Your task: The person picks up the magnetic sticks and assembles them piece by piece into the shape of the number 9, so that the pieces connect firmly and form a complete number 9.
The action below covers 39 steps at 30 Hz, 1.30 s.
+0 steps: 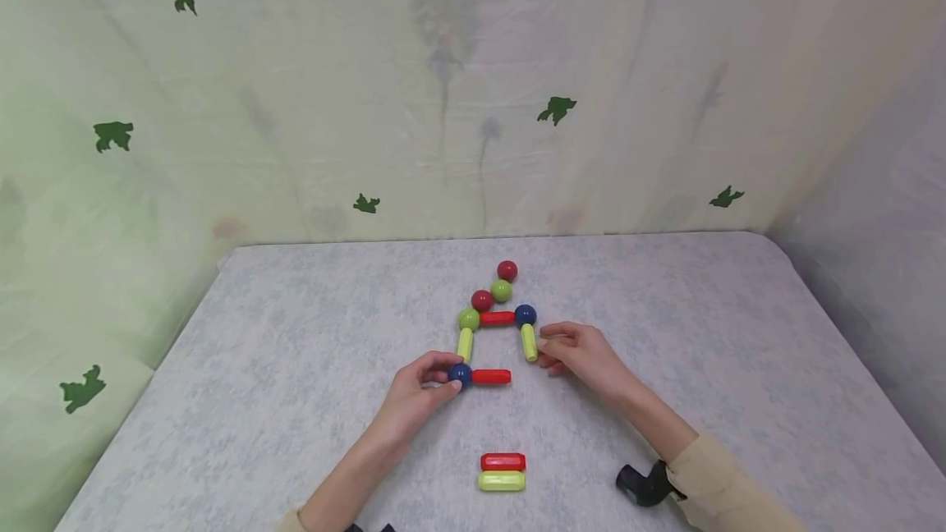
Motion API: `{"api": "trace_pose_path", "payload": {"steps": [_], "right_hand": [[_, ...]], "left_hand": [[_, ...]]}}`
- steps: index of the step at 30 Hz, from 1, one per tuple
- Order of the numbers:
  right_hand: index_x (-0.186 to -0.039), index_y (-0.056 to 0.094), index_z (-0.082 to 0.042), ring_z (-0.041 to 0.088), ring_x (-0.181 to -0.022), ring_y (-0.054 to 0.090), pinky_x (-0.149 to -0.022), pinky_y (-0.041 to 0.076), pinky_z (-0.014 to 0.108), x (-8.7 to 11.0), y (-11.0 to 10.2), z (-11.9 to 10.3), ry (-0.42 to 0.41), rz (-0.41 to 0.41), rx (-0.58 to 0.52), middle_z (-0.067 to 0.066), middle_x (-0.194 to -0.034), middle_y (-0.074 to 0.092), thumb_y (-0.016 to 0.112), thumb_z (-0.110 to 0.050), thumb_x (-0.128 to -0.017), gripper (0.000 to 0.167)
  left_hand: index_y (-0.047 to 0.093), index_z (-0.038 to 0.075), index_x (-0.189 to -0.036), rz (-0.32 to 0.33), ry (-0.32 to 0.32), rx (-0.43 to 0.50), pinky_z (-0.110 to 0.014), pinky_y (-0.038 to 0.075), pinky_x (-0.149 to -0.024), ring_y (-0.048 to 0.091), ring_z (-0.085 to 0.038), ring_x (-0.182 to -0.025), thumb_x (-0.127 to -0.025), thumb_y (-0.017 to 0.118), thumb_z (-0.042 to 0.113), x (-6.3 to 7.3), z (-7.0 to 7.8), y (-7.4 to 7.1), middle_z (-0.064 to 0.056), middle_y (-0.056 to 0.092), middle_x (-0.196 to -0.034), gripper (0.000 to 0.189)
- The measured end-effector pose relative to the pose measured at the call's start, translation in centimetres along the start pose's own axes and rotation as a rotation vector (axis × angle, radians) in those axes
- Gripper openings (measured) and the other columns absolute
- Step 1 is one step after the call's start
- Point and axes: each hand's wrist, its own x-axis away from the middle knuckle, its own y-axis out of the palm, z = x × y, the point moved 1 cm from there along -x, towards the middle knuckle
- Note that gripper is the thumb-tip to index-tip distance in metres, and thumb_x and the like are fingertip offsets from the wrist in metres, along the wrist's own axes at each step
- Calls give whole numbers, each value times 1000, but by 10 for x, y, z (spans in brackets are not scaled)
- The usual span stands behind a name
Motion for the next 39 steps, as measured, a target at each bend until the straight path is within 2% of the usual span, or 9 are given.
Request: {"api": "trace_pose_path", "payload": {"steps": [6, 11, 21, 26, 31, 39], "right_hand": [[-136, 49, 6, 26, -97, 66, -82, 54, 34, 2, -5, 1, -35, -7, -15, 16, -117, 66, 57, -21, -100, 46], [-136, 50, 5, 27, -100, 65, -84, 54, 34, -7, -13, -3, -89, -1, 9, 18, -122, 65, 55, -21, -101, 44], [-138, 50, 2, 34, -116, 57, -91, 51, 39, -61, -40, -16, -227, -15, 42, 19, -133, 57, 57, -21, -101, 44], [-137, 53, -3, 32, -121, 54, -95, 48, 45, -89, -47, -24, -296, -53, 173, 14, -134, 57, 58, -17, -100, 40], [-137, 54, -5, 33, -125, 50, -97, 45, 50, -110, -46, -35, -367, -110, 296, 14, -136, 55, 58, -16, -100, 39], [-139, 52, -4, 34, -123, 52, -98, 44, 52, -131, -35, -41, -398, -218, 374, 13, -140, 53, 59, -10, -98, 42]], "left_hand": [[66, 9, -117, 2, -4, 5, -28, 45, -71, 49, -25, -94, -91, 66, 2, 0, 0, 0, -10, 55, -101, 28], [66, 9, -117, 5, -4, 4, -27, 45, -70, 49, -24, -93, -90, 66, 2, 0, -1, 0, -10, 55, -101, 28], [66, 9, -117, 3, 4, 3, -28, 45, -71, 50, -24, -93, -90, 66, 3, 0, -1, 0, -9, 56, -101, 27], [66, 10, -117, 7, 2, -4, -28, 45, -70, 50, -24, -93, -90, 66, 3, 0, -1, 0, -9, 56, -100, 27], [67, 10, -117, 13, 5, -13, -28, 45, -70, 50, -23, -92, -90, 66, 3, 0, 0, 0, -8, 57, -100, 28], [67, 10, -116, 14, -2, -11, -27, 45, -69, 50, -24, -93, -90, 67, 3, 0, -1, 0, -9, 56, -100, 27]]}}
